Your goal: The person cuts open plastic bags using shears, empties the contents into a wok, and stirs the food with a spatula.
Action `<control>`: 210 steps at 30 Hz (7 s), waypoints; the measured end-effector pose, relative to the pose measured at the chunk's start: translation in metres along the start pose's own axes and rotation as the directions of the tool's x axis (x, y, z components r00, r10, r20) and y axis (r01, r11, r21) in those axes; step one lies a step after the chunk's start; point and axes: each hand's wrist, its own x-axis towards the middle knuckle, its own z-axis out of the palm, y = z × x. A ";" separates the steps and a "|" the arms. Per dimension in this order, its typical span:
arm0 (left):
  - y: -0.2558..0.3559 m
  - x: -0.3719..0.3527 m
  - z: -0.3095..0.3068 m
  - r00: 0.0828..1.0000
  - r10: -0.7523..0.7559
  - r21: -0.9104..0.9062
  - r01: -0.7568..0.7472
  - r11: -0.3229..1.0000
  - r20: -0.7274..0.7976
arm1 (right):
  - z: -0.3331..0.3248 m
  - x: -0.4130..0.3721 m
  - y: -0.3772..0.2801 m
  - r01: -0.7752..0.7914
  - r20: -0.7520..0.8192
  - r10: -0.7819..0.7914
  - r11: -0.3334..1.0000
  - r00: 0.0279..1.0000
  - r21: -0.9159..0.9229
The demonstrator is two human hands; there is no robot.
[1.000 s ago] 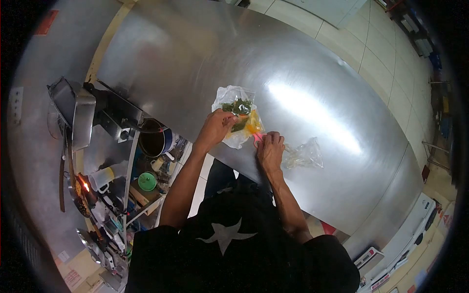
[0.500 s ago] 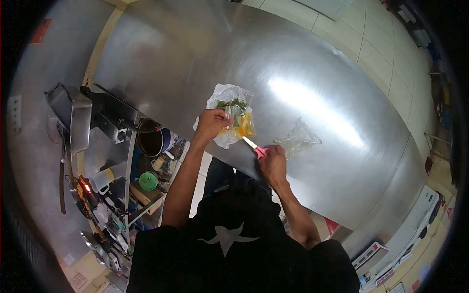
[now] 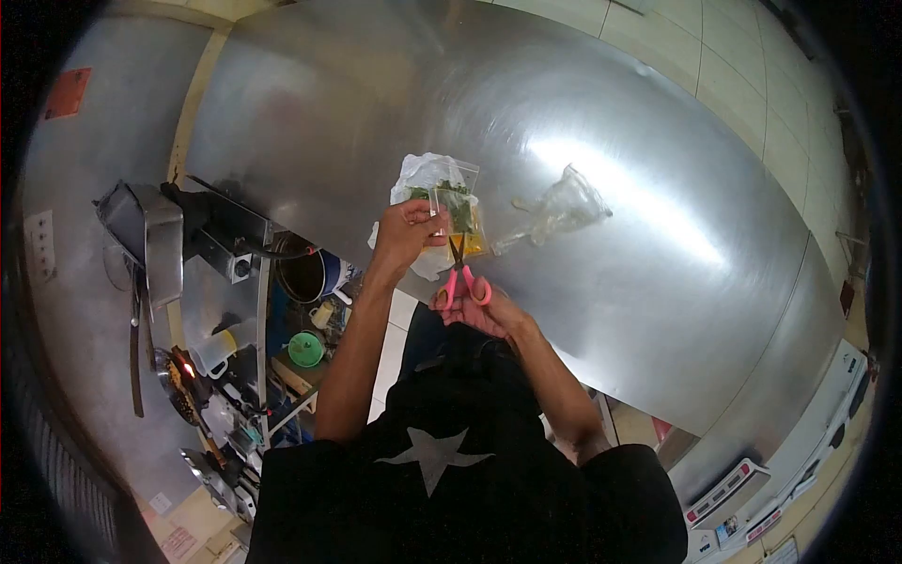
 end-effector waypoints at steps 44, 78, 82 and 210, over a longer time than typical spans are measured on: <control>0.005 0.017 0.003 0.990 -0.132 0.188 0.121 0.975 0.047 | -0.014 0.026 -0.034 0.105 -0.269 -0.079 0.991 0.960 0.086; -0.039 0.018 -0.081 0.921 0.388 0.510 -0.316 0.800 -0.038 | 0.013 0.285 -0.174 0.118 0.136 -0.279 -0.080 0.951 -0.990; -0.045 0.026 -0.080 0.949 0.313 0.429 -0.266 0.863 -0.041 | 0.041 0.192 -0.187 0.065 -0.020 -0.542 0.137 0.840 -0.988; -0.001 0.011 -0.046 0.950 0.311 0.566 -0.259 0.783 0.006 | 0.025 -0.015 -0.071 -0.332 -0.325 0.189 0.816 0.927 -0.473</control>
